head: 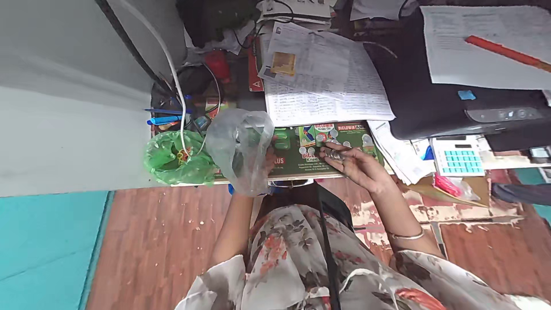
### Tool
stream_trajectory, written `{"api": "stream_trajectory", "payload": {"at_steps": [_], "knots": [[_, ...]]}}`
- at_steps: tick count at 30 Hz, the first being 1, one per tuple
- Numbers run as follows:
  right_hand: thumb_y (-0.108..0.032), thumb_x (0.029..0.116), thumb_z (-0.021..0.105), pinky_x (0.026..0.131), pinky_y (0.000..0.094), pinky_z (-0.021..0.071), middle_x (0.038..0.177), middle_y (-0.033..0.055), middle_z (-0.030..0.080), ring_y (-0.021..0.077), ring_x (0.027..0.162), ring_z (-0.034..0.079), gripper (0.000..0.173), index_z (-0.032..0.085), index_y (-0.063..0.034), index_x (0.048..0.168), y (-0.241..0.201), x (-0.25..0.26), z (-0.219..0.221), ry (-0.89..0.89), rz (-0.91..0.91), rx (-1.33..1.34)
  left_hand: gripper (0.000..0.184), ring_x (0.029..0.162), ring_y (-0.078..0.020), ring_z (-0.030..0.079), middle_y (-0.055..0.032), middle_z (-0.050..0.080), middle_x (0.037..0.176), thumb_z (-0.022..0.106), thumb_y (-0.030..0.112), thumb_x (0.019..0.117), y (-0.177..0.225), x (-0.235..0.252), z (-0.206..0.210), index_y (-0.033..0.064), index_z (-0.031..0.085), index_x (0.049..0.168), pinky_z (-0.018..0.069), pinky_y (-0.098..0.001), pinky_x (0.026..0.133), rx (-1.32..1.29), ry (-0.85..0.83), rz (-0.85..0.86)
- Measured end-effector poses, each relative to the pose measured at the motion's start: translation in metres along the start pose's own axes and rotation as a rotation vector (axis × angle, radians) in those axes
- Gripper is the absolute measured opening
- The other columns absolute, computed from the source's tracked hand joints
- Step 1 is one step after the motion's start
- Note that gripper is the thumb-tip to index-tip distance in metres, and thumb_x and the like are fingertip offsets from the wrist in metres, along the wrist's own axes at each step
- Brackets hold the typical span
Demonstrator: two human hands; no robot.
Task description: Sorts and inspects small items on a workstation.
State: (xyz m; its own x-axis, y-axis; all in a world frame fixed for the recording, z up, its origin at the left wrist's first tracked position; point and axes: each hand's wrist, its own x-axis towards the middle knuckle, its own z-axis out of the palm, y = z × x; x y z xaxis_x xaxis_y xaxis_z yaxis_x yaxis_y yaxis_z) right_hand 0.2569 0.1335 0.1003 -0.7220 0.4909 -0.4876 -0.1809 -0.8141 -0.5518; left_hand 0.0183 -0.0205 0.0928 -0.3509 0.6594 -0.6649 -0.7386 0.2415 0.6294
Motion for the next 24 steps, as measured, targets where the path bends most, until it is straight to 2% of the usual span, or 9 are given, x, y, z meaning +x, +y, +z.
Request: {"api": "stream_trajectory", "payload": {"at_steps": [2, 5, 6, 8, 12, 14, 17, 20, 24], "knots": [[-0.003, 0.1044, 0.033, 0.108, 0.0436, 0.0522, 0.135, 0.0244, 0.061, 0.0329, 0.122, 0.064, 0.040, 0.049, 0.0084, 0.139, 0.000, -0.001, -0.002, -0.023, -0.003, -0.056, 0.030, 0.077, -0.0138, 0.062, -0.0137, 0.061, 0.090, 0.030, 0.009, 0.1116, 0.001, 0.007, 0.003, -0.0104, 0.051, 0.118, 0.0520, -0.0225, 0.076, 0.004, 0.063, -0.008], [-0.002, 0.1033, 0.032, 0.111, 0.0463, 0.0496, 0.142, 0.0248, 0.056, 0.0346, 0.127, 0.061, 0.043, 0.046, 0.0076, 0.143, 0.000, -0.004, -0.001, -0.061, -0.002, -0.091, 0.030, 0.053, -0.0031, 0.054, 0.0010, 0.057, 0.065, 0.034, 0.014, 0.1105, -0.015, 0.037, -0.033, 0.0068, 0.058, 0.093, 0.0486, -0.0154, 0.052, -0.105, -0.284, 0.108], [-0.003, 0.1025, 0.032, 0.112, 0.0463, 0.0485, 0.144, 0.0246, 0.055, 0.0346, 0.128, 0.060, 0.045, 0.045, 0.0069, 0.144, 0.000, -0.005, -0.002, -0.089, -0.003, -0.103, 0.032, 0.053, -0.0028, 0.056, 0.0027, 0.060, 0.066, 0.037, 0.019, 0.1093, -0.020, 0.047, -0.044, 0.0089, 0.065, 0.100, 0.0492, -0.0160, 0.052, -0.191, -0.443, 0.136], [-0.003, 0.1002, 0.033, 0.115, 0.0456, 0.0454, 0.146, 0.0238, 0.053, 0.0342, 0.132, 0.057, 0.049, 0.045, 0.0046, 0.147, -0.003, -0.007, -0.003, -0.153, 0.002, -0.129, 0.033, 0.051, -0.0006, 0.051, 0.0078, 0.056, 0.064, 0.039, 0.029, 0.1086, -0.018, 0.041, -0.041, 0.0144, 0.067, 0.118, 0.0452, -0.0153, 0.049, -0.229, -0.489, 0.133], [0.002, 0.1008, 0.038, 0.116, 0.0443, 0.0446, 0.146, 0.0228, 0.054, 0.0340, 0.133, 0.056, 0.048, 0.045, 0.0045, 0.148, -0.005, -0.011, -0.008, -0.240, -0.023, -0.207, 0.032, 0.049, 0.0009, 0.043, 0.0125, 0.048, 0.062, 0.037, 0.029, 0.1084, -0.009, 0.022, -0.029, 0.0187, 0.065, 0.121, 0.0377, -0.0147, 0.046, -0.181, -0.453, 0.191], [0.001, 0.1032, 0.042, 0.115, 0.0443, 0.0467, 0.143, 0.0223, 0.057, 0.0340, 0.131, 0.058, 0.043, 0.047, 0.0048, 0.146, -0.005, -0.011, -0.011, -0.249, -0.031, -0.234, 0.030, 0.050, 0.0013, 0.046, 0.0130, 0.051, 0.062, 0.042, 0.031, 0.1080, -0.010, 0.023, -0.030, 0.0191, 0.066, 0.122, 0.0416, -0.0141, 0.047, -0.194, -0.472, 0.204], [-0.003, 0.1038, 0.045, 0.104, 0.0406, 0.0555, 0.130, 0.0170, 0.067, 0.0284, 0.118, 0.067, 0.032, 0.058, -0.0005, 0.133, -0.003, -0.012, -0.009, -0.199, -0.040, -0.281, 0.032, 0.047, 0.0003, 0.045, 0.0109, 0.050, 0.060, 0.038, 0.030, 0.1092, -0.013, 0.030, -0.033, 0.0178, 0.066, 0.120, 0.0414, -0.0150, 0.046, -0.197, -0.443, 0.169], [-0.007, 0.1056, 0.045, 0.085, 0.0284, 0.0588, 0.109, 0.0069, 0.071, 0.0134, 0.093, 0.070, 0.024, 0.067, -0.0056, 0.114, -0.001, -0.010, -0.003, -0.112, -0.044, -0.369, 0.034, 0.050, 0.0004, 0.051, 0.0097, 0.056, 0.065, 0.043, 0.031, 0.1079, -0.019, 0.039, -0.041, 0.0151, 0.066, 0.126, 0.0453, -0.0147, 0.048, -0.262, -0.555, 0.188], [-0.013, 0.1067, 0.049, 0.055, 0.0163, 0.0454, 0.081, -0.0027, 0.064, 0.0011, 0.059, 0.052, 0.025, 0.070, -0.0047, 0.117, 0.003, -0.002, 0.009, 0.123, -0.167, -0.771, 0.028, 0.040, -0.0008, 0.042, 0.0052, 0.044, 0.053, 0.031, 0.008, 0.1095, 0.011, -0.011, 0.014, 0.0071, 0.057, 0.099, 0.0401, -0.0135, 0.042, -0.157, -0.114, 0.139]]}}
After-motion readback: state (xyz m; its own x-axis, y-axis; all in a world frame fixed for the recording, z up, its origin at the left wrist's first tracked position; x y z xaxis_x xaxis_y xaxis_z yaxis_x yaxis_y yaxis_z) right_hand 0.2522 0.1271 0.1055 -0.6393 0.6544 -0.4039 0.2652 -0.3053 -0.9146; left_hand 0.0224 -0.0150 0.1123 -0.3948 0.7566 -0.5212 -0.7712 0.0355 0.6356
